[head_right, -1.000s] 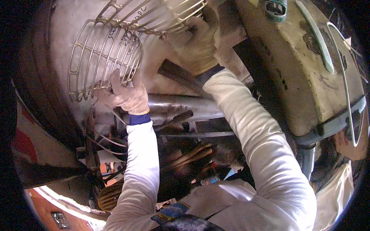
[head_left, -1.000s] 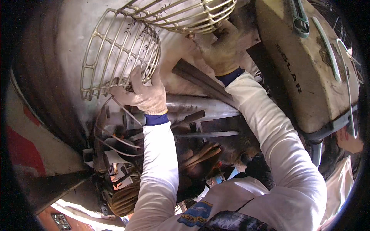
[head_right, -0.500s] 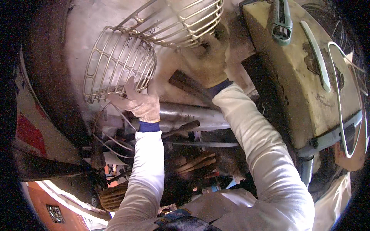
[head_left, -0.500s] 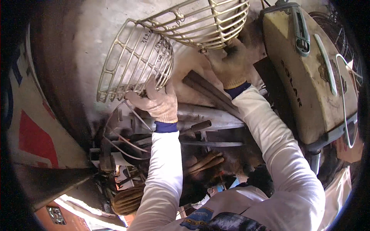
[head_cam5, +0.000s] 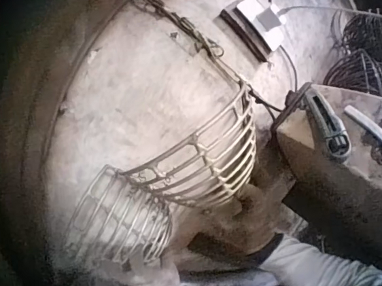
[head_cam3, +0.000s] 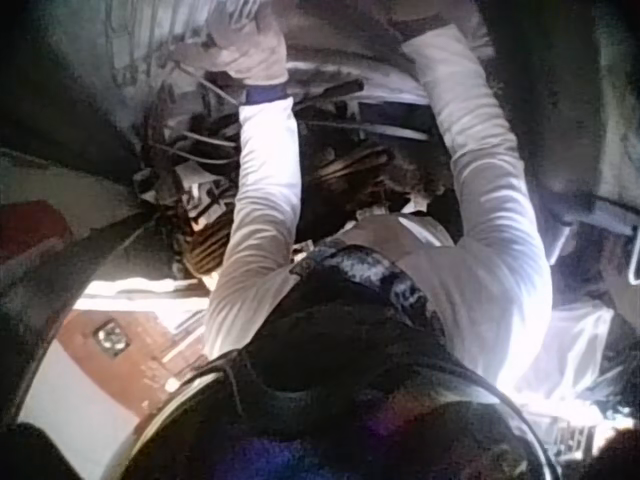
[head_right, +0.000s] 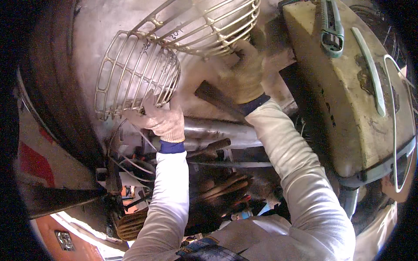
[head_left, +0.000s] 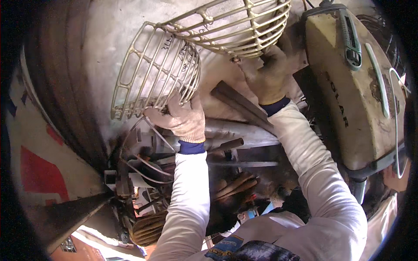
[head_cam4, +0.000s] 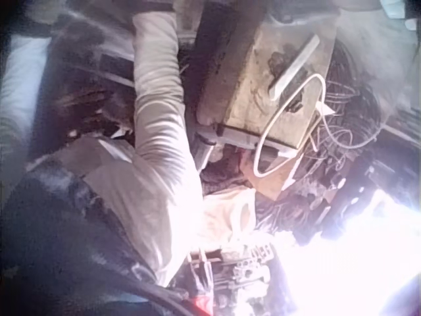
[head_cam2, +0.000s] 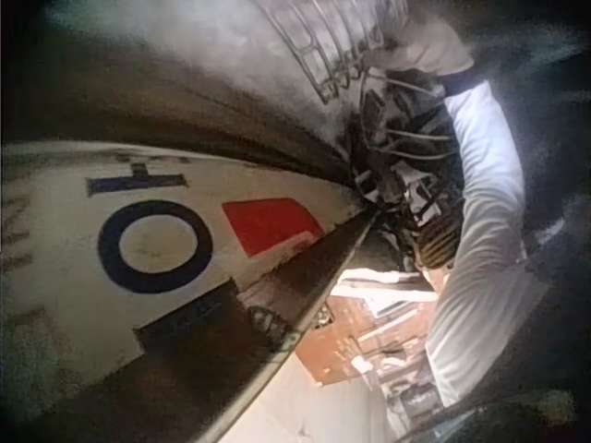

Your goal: The person handles two metal wire cages, turning them over for inspection, and then places them onto a storage rack among other metal parts.

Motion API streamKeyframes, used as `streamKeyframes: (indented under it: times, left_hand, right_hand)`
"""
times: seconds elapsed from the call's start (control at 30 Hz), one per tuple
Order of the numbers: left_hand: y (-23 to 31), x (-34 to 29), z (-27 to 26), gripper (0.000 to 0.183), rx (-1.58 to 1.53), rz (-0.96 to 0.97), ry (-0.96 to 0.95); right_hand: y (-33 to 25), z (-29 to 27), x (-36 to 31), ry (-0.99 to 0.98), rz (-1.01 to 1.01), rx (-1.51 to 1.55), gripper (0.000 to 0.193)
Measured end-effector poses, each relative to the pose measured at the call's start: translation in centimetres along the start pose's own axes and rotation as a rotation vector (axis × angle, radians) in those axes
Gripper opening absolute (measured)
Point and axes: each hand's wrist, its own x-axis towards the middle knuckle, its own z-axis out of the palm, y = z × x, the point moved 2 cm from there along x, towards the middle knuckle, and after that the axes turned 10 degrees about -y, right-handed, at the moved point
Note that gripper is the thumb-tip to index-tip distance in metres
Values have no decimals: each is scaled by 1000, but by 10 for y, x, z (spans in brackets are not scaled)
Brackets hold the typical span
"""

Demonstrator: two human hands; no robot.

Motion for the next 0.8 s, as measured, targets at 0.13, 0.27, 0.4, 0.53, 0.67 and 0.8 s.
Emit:
streamKeyframes:
  times: [0.13, 0.27, 0.4, 0.53, 0.67, 0.8]
  left_hand:
    - [-2, 1, -3, 65, -10, -38, -59]
    - [0, 0, -1, 59, -4, -58, -43]
    - [-3, -2, 0, 63, 2, -53, -35]
    - [-2, -1, 2, 71, 4, -37, -4]
    - [-2, 2, 0, 77, -6, -17, -10]
    - [0, 0, 4, 78, -54, -5, 10]
  right_hand:
    - [-4, -5, 1, 2, -154, -208, 54]
    - [19, -2, 0, 106, 136, 167, 63]
    - [11, -6, -4, -4, 143, 61, 65]
    - [-13, -16, 13, -32, -266, -215, 64]
    - [-5, -8, 3, -71, -236, -180, 49]
    - [-2, -6, 4, -47, -212, -135, 47]
